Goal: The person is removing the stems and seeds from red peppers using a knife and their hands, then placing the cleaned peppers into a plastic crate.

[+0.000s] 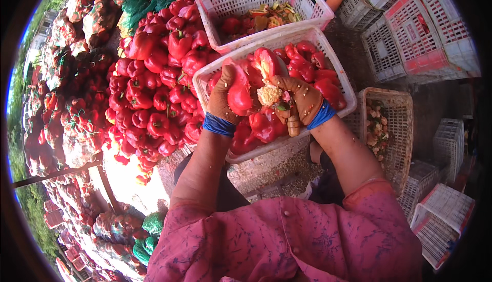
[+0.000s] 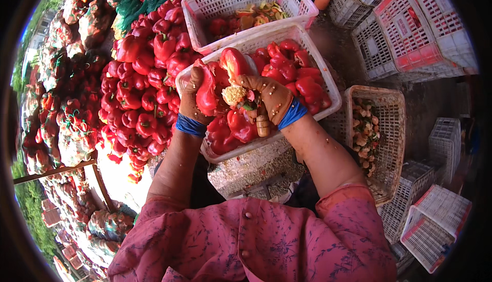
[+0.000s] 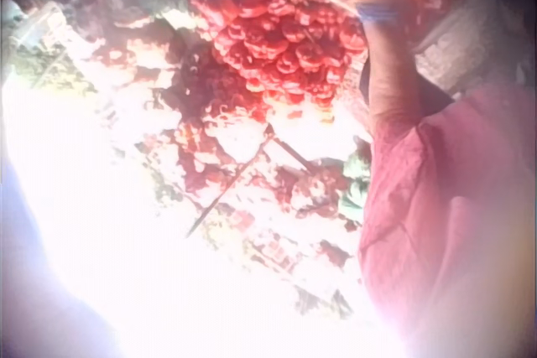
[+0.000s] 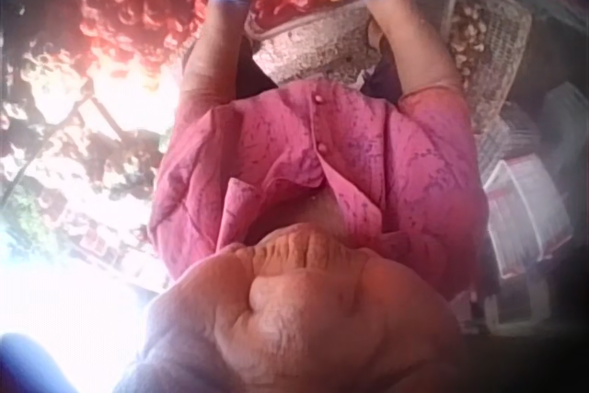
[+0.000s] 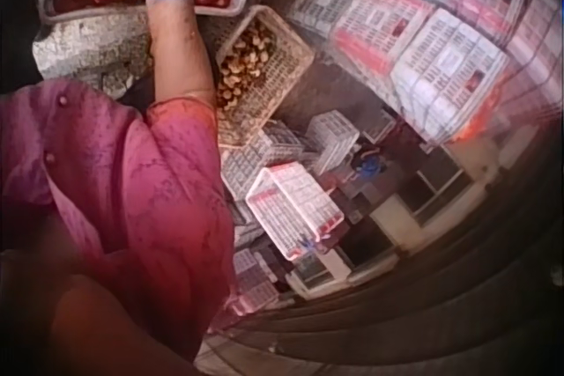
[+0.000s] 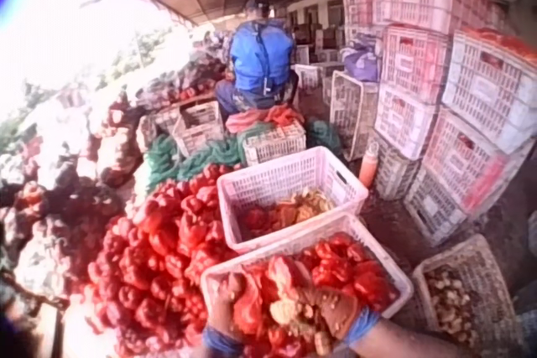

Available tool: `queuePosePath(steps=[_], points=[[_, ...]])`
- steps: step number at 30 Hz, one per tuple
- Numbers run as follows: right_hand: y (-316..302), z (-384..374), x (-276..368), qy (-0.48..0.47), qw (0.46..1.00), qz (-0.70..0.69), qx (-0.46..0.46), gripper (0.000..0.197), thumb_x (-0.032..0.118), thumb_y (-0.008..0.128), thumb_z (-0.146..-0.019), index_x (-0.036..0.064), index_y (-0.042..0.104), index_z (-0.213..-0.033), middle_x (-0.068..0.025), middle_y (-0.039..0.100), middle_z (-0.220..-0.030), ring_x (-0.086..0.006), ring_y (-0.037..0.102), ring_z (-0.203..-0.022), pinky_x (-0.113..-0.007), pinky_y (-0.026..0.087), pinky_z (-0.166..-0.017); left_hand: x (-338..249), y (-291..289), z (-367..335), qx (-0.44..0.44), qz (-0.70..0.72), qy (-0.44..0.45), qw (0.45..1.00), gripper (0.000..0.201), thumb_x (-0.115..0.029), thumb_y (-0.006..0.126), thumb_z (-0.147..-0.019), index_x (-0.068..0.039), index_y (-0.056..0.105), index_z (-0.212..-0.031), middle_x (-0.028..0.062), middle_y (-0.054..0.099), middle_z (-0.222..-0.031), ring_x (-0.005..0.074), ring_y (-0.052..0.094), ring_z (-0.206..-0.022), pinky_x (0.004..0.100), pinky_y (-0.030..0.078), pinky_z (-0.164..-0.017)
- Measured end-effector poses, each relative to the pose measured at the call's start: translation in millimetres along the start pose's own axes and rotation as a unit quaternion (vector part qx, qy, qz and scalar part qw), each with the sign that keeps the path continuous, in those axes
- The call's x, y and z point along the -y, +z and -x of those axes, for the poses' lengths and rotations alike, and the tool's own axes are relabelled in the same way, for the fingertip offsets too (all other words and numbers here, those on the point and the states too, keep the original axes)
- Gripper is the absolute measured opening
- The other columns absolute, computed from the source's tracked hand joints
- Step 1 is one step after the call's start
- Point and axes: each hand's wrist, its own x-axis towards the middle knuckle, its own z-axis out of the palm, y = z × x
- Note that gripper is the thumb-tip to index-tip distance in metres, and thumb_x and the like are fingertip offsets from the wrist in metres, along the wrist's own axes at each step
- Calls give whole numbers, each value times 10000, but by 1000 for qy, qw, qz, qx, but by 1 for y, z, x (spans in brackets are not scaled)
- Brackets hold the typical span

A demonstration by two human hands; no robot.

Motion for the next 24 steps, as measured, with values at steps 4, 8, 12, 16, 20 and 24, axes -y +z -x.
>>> queuePosePath(steps=[4, 8, 12, 16, 20, 24], points=[[2, 14, 34, 71, 968, 238, -44, 397, 351, 821, -813, 31, 762, -1041, -54, 720, -817, -123, 673, -760, -261, 544, -738, -20, 4, 4, -90, -225, 3, 970, 508, -340, 709, -956, -3, 591, -1317, 107, 695, -1179, 243, 708, -997, 360, 608, -845], [-7, 10, 34, -49, 827, 533, -170, 493, 403, 810, -751, 9, 737, -1038, -196, 736, -871, -314, 714, -842, -385, 560, -773, -33, -18, 1, -91, -393, 13, 915, 382, -293, 722, -961, -14, 679, -1219, 47, 728, -1029, 162, 698, -907, 302, 575, -779], [-49, 9, 42, -117, 802, 519, -271, 435, 346, 787, -808, 1, 700, -1059, -47, 677, -814, -157, 616, -658, -341, 528, -627, -77, -37, -9, -267, -561, 112, 775, 455, -409, 768, -893, -34, 712, -1144, 92, 753, -991, 200, 719, -836, 331, 559, -758], [-13, 27, 64, -128, 897, 304, -295, 453, 366, 788, -823, 15, 694, -1093, -39, 653, -795, -126, 575, -633, -306, 492, -588, -89, -89, -35, -320, -741, 163, 568, 642, -595, 767, -767, -84, 708, -1149, 201, 738, -1034, 350, 714, -985, 455, 547, -866], [-9, 20, 51, -181, 886, 313, -292, 435, 301, 783, -844, -1, 692, -1143, -90, 730, -940, -170, 663, -835, -334, 524, -781, -46, -59, -45, -374, -895, 48, 237, 689, -648, 697, -787, -106, 671, -1212, 237, 611, -1297, 401, 650, -1093, 493, 537, -895], [-7, 16, 44, -178, 914, 248, -268, 392, 272, 794, -842, 16, 694, -1121, -60, 717, -957, -133, 660, -801, -308, 526, -711, -39, -93, -45, -406, -878, -73, 243, 794, -655, 626, -863, -34, 555, -1353, 214, 607, -1329, 394, 648, -1137, 528, 530, -900]])
